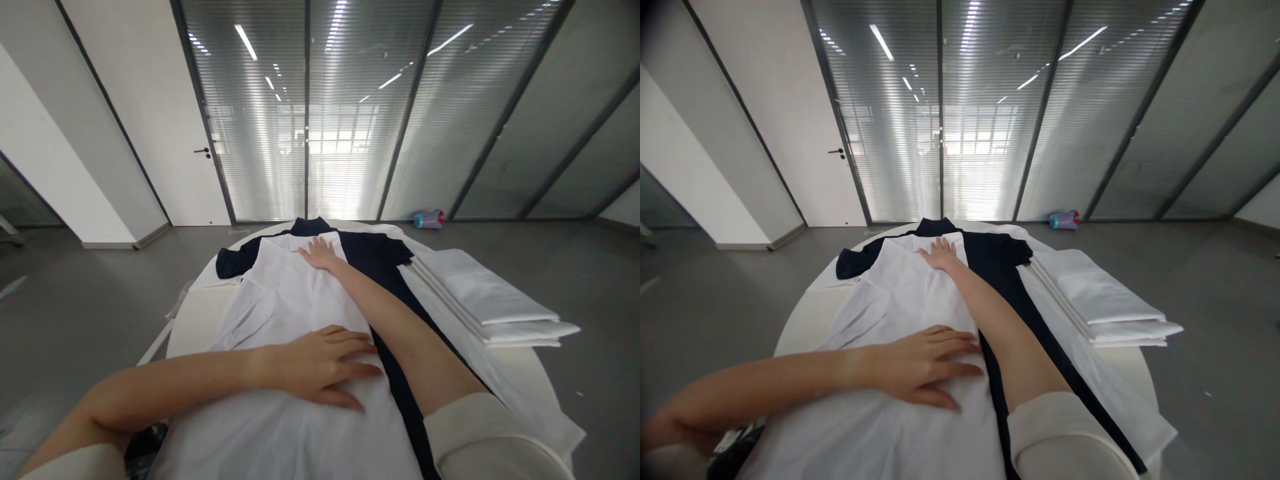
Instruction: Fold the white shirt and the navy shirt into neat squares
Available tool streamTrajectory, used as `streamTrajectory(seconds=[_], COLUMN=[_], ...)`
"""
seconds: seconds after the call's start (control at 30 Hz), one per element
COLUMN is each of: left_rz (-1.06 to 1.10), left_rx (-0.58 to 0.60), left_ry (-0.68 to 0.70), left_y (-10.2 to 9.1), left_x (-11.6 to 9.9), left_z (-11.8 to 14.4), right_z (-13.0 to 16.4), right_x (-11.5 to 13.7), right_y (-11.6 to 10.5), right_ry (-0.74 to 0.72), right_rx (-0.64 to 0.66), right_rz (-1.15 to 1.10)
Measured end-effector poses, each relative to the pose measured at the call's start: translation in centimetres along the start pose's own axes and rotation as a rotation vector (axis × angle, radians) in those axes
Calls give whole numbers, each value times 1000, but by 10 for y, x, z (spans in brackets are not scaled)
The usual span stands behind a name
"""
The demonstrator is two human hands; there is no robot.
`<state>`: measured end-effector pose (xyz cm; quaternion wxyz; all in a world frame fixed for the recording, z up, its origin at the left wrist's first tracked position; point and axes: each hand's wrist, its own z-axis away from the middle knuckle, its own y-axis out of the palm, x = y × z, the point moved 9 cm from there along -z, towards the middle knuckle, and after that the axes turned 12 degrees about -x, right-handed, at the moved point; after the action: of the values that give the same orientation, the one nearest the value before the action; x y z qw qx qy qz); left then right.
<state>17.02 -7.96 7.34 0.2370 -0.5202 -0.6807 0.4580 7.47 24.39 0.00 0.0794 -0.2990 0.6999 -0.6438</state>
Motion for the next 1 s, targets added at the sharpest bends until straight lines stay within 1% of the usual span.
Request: streamTrajectory(seconds=[0.1, 0.17, 0.3, 0.4, 0.47, 0.53, 0.67, 0.73, 0.8, 0.87, 0.93, 1.0], left_rz=[-72, -89, -70, -63, -38, -16, -41, -40, -19, -12, -27, -47], left_rx=[31, 54, 80, 88, 93, 94, 53, 56, 88, 108, 102, 92], left_ry=[45, 49, 46, 44, 42, 15, -127, -142, -89, -19, 31, 62], left_y=[20, 26, 26, 22, 18, 14, 7, 13, 24, 36, 45, 50], left_x=[-10, -20, -38, -42, -37, -26, 8, 10, -1, -18, -33, -43], left_z=[8, 15, 24, 21, 14, 3, -21, -27, -26, -22, -16, -12], right_z=[2, -1, -7, -10, -11, -12, -4, 7, 20, 34, 43, 48], right_x=[3, 0, -4, -5, -9, -15, -28, -32, -33, -31, -30, -30], right_y=[3, 3, 2, -8, -21, -32, -38, -36, -30, -22, -15, -12], right_ry=[-16, -11, -4, -22, -33, -46, -65, -65, -71, -73, -67, -59], right_rx=[-3, -15, -28, -77, -139, -155, -58, -19, 6, 25, 24, 8], right_rz=[28, 19, -40, -119, -161, -161, -117, -106, -92, -67, -29, 2])
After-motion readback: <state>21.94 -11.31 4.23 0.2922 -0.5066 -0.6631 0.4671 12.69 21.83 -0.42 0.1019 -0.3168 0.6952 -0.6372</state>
